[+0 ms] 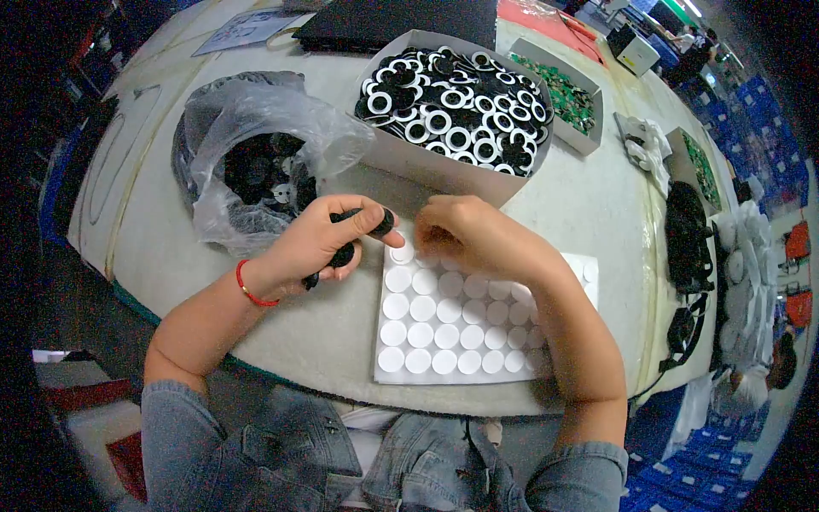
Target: The person assembles small black components and white rings into a white plastic grid tray by hand, taking the parts from a plastic bag and a parts box.
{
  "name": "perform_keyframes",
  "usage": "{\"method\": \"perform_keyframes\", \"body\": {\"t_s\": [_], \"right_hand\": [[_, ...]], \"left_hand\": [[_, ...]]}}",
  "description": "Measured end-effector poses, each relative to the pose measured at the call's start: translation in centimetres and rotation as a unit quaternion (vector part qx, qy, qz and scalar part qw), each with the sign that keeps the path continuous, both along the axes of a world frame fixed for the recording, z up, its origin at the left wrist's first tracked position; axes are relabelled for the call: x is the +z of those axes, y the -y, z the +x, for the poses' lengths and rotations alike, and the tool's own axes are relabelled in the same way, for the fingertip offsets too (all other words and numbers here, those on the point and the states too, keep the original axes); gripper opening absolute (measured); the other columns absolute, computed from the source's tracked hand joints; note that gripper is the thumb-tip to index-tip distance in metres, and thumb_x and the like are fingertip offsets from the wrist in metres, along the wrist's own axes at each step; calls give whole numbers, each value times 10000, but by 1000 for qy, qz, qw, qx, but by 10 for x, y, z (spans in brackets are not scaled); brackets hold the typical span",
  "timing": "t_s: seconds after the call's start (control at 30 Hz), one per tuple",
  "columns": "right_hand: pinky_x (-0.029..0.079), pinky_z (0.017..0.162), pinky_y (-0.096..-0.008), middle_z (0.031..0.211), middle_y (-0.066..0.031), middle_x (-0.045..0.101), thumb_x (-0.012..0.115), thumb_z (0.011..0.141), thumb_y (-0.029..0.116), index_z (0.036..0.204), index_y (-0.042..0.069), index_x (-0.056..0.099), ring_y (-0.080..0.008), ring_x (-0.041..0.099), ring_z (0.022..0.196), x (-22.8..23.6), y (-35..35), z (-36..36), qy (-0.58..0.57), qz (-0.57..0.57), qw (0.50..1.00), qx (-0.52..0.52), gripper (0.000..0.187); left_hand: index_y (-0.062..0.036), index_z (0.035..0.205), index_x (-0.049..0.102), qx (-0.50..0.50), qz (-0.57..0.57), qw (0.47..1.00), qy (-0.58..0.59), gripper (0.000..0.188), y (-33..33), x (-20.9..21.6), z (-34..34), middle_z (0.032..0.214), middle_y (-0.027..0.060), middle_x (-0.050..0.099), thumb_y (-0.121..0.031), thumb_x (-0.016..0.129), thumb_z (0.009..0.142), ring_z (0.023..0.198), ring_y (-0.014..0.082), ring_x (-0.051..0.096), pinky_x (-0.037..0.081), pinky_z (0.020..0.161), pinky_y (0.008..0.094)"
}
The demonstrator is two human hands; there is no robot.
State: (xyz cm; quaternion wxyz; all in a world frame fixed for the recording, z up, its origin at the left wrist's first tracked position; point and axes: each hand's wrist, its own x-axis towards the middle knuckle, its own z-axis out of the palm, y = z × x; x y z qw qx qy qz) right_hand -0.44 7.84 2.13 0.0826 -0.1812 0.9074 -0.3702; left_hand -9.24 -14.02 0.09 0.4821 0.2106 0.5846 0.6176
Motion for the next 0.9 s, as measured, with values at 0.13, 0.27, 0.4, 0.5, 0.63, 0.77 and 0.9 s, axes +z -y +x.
{"method": "perform_keyframes", "body": {"t_s": [0.13,0.27,0.4,0.5,0.63,0.77,0.9], "right_hand": [[468,649,-304,831,-86,541,669,804,5,854,-12,568,-213,568,728,8,-7,13,-29,28,996,78,114],[464,667,-322,804,-78,560,590,867,36,899,9,558,-214,567,763,18,-10,14,41,-48,992,105,53],[453,627,-245,809,-21,593,606,911,98,907,4,548,-89,560,727,24,9,21,176,-262,947,-63,110],[454,616,-206,789,-5,609,638,901,109,901,-1,552,-56,566,697,14,30,14,131,-324,924,-154,140],[471,603,-208,773,-25,608,651,878,52,867,-11,553,-60,581,691,9,39,12,99,-307,925,-202,117],[469,571,-212,757,-26,602,648,870,32,854,-12,549,-63,579,650,-2,39,13,58,-301,927,-216,109],[457,538,-206,733,-22,593,647,860,17,832,-10,545,-61,572,605,2,38,12,61,-282,931,-225,109]], "left_hand": [[-41,1137,606,-30,-17,999,6,388,-1,6,3,918,84,690,-380,505,978,440,18,450,311,362,161],[-43,1134,610,-38,-31,999,3,393,-1,6,5,913,82,691,-386,491,983,437,18,449,311,359,164],[-57,1120,630,-46,-33,998,13,440,-3,6,8,896,59,696,-444,483,972,427,23,447,329,365,165],[-44,1093,635,-69,-32,997,0,491,0,4,9,890,62,699,-481,446,975,424,30,456,333,359,171],[-34,1057,638,-88,-37,995,13,553,1,6,6,871,62,702,-528,405,972,424,38,468,343,357,180],[-31,1076,639,-92,-29,995,19,541,0,10,8,890,57,702,-520,436,965,430,35,471,353,367,179],[-22,1140,625,-109,-25,994,11,365,-2,11,10,937,50,701,-321,511,964,444,29,478,385,388,175]]}}
